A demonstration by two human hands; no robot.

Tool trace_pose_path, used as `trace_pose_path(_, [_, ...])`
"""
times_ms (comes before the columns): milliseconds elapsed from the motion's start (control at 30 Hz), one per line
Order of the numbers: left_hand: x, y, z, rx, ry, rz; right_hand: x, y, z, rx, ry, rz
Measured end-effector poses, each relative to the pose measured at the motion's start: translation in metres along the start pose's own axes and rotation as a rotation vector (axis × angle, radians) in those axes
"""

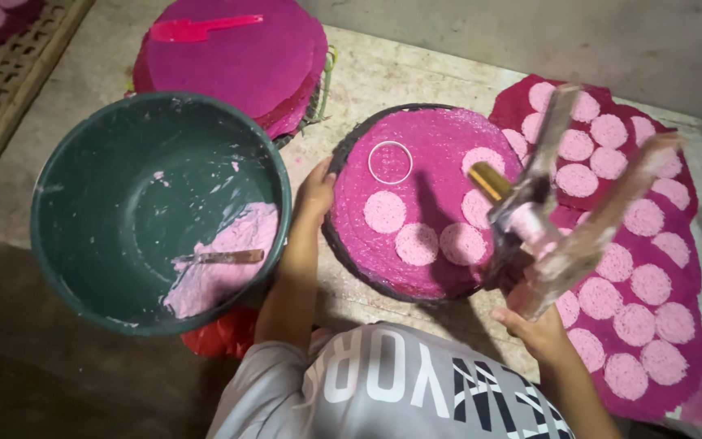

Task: The person scoops pink dough from a green bowl using a wooden spatula and fills a handheld metal press. They press the dough into a pink tray to form round discs, then remove the discs and place them on a pink mat. The person repeats this process multiple times.

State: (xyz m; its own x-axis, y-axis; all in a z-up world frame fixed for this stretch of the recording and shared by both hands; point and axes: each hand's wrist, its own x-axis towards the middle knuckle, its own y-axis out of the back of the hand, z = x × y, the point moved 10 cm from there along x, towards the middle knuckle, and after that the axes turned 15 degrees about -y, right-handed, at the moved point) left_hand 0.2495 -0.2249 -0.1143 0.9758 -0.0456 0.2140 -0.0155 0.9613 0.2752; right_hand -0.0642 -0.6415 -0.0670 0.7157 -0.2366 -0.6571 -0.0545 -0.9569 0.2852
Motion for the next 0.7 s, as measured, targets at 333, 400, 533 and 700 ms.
trace_pose_path(333, [-0.168,-0.023,0.003,-0.637,-0.027,0.157,-0.062,-0.026,-0.103,0.376,0.588,-0.199])
trace_pose_path(400, [-0.187,-0.024,0.017,-0.56,-0.007,0.119,-0.066,-0.032,-0.109,0.417,0.606,-0.242])
trace_pose_path(533, [-0.188,-0.011,0.065,-0.07,-0.081,0.036,-0.068,-0.041,-0.116,0.381,0.491,-0.177])
trace_pose_path(700, [-0.174,0.002,0.165,0.497,-0.488,-0.08,-0.098,-0.061,-0.157,0.424,0.606,-0.339])
